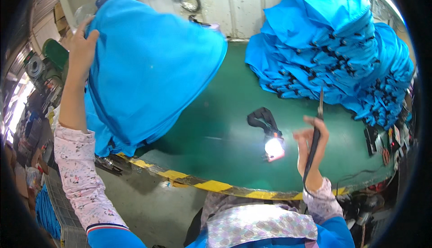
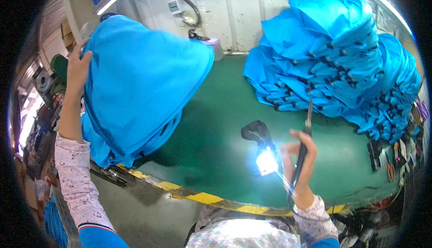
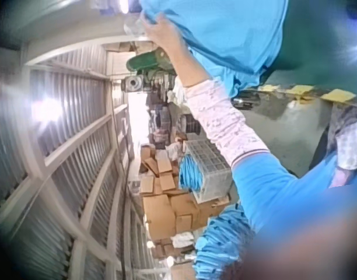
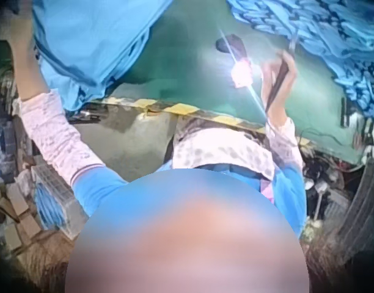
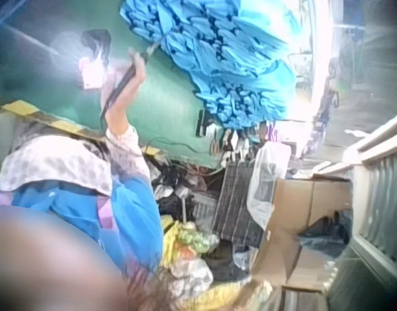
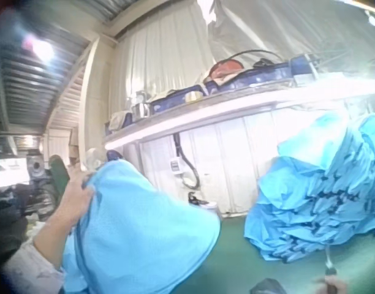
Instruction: The person uses a handheld soldering iron to press and seal seams on blue fabric bags. They repeatedly pick up each bag, apply the tool along the edges, and place the finished items into a growing stack on the table.
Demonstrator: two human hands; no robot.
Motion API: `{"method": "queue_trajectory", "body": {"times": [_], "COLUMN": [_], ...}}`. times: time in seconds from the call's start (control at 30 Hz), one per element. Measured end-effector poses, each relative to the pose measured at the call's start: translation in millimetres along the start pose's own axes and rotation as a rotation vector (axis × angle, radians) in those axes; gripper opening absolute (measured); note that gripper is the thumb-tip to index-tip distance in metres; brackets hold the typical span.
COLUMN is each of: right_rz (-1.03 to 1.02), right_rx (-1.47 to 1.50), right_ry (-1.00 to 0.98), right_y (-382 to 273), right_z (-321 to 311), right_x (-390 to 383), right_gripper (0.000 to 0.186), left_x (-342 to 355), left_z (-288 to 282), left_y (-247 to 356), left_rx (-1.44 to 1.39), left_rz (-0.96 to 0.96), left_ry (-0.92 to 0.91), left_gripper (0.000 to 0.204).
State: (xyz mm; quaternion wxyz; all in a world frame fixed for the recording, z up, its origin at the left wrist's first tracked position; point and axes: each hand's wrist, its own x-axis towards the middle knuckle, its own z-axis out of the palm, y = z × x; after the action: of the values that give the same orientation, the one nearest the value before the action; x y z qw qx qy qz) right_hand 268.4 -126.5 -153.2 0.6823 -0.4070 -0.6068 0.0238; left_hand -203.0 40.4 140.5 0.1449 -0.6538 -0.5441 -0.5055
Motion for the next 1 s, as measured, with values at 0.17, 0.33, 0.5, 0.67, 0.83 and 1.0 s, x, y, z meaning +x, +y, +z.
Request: {"method": "queue_trajectory", "body": {"times": [0.17, 0.33, 0.5, 0.67, 0.83, 1.0], "right_rz": [0.008, 0.071, 0.054, 0.033, -0.020, -0.164], "right_rx": [0.234, 0.073, -0.101, -0.063, -0.046, 0.056], "right_ry": [0.064, 0.183, 0.302, 0.405, 0.362, 0.283], "right_y": [-24, -37, 20, 35, 8, 12], "right_z": [47, 70, 38, 17, 37, 45], "right_x": [48, 51, 24, 13, 13, 13], "right_gripper": [0.093, 0.090, 0.060, 0.045, 0.046, 0.050], "left_x": [-88, -203, -307, -412, -416, -405], "left_z": [60, 130, 117, 105, 143, 180], "left_y": [33, 71, 100, 98, 143, 172], "left_rx": [-0.570, -0.837, -0.136, -0.419, -1.307, -1.210], "left_rz": [-0.299, -0.560, 0.277, -0.323, -0.910, -0.814], "left_ry": [0.096, 0.077, 0.116, -1.284, -0.712, -0.918], "left_gripper": [0.049, 0.059, 0.059, 0.020, 0.033, 0.028]}}
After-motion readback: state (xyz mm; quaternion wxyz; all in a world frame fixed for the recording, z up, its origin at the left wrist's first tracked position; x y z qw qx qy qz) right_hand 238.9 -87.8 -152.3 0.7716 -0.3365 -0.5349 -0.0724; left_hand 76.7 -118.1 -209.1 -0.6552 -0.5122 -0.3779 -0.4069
